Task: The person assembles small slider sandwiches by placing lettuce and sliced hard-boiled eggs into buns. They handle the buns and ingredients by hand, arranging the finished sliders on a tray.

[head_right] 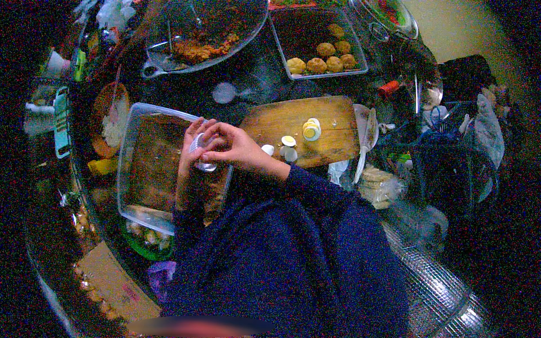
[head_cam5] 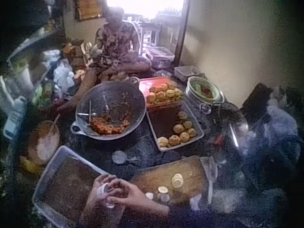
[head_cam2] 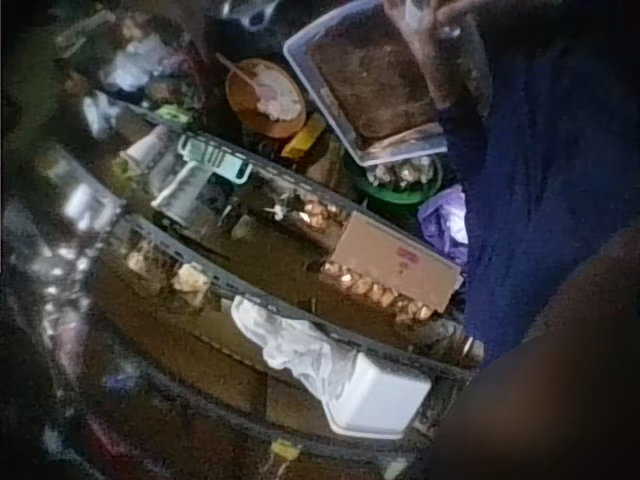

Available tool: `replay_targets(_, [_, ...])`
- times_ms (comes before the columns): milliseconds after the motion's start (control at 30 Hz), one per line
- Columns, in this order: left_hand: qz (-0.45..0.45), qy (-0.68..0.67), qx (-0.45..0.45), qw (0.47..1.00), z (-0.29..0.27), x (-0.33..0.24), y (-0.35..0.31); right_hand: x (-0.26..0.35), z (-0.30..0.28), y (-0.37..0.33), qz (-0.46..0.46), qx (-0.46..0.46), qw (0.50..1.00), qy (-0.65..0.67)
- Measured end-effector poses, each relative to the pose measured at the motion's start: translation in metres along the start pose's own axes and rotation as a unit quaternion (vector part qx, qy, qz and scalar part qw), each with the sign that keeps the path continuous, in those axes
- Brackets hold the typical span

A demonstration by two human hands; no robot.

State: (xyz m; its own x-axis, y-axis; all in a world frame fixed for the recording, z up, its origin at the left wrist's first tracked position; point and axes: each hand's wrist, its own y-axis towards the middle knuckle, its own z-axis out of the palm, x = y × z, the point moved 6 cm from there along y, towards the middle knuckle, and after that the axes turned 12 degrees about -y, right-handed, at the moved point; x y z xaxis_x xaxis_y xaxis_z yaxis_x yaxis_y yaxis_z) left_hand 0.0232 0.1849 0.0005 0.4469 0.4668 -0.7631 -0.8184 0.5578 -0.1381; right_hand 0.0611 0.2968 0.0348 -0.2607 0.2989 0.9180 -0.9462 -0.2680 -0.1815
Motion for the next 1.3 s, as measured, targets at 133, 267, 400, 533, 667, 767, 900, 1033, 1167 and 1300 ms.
replay_targets(133, [0.035,0.011,0.026,0.999,0.004,-0.006,0.0,0.009,-0.001,-0.004,-0.031,-0.049,0.996,-0.065])
replay_targets(267, [0.063,0.078,0.001,0.995,0.016,-0.014,-0.006,0.018,0.001,-0.01,-0.066,-0.115,0.98,-0.151])
replay_targets(400, [0.064,0.127,-0.029,0.989,0.026,-0.022,-0.012,0.02,-0.001,-0.015,-0.047,-0.145,0.975,-0.163])
replay_targets(533, [0.059,0.156,-0.03,0.986,0.031,-0.026,-0.011,0.021,-0.003,-0.02,-0.037,-0.163,0.975,-0.144])
replay_targets(667, [0.046,0.169,-0.02,0.984,0.034,-0.024,-0.009,0.021,-0.01,-0.026,-0.026,-0.177,0.973,-0.147])
replay_targets(767, [0.04,0.144,-0.016,0.989,0.038,-0.02,-0.009,0.019,-0.014,-0.028,-0.023,-0.178,0.974,-0.136])
replay_targets(900, [0.048,0.124,0.001,0.991,0.038,-0.025,-0.01,0.018,-0.015,-0.027,-0.025,-0.174,0.97,-0.167])
replay_targets(1033, [0.046,0.094,-0.004,0.994,0.037,-0.028,-0.012,0.017,-0.013,-0.028,0.002,-0.178,0.973,-0.148])
replay_targets(1167, [0.039,0.072,-0.018,0.996,0.037,-0.027,-0.012,0.022,-0.012,-0.029,-0.007,-0.183,0.969,-0.164])
replay_targets(1300, [0.064,0.102,-0.02,0.993,0.034,-0.031,-0.011,0.031,-0.016,-0.035,-0.022,-0.205,0.963,-0.171])
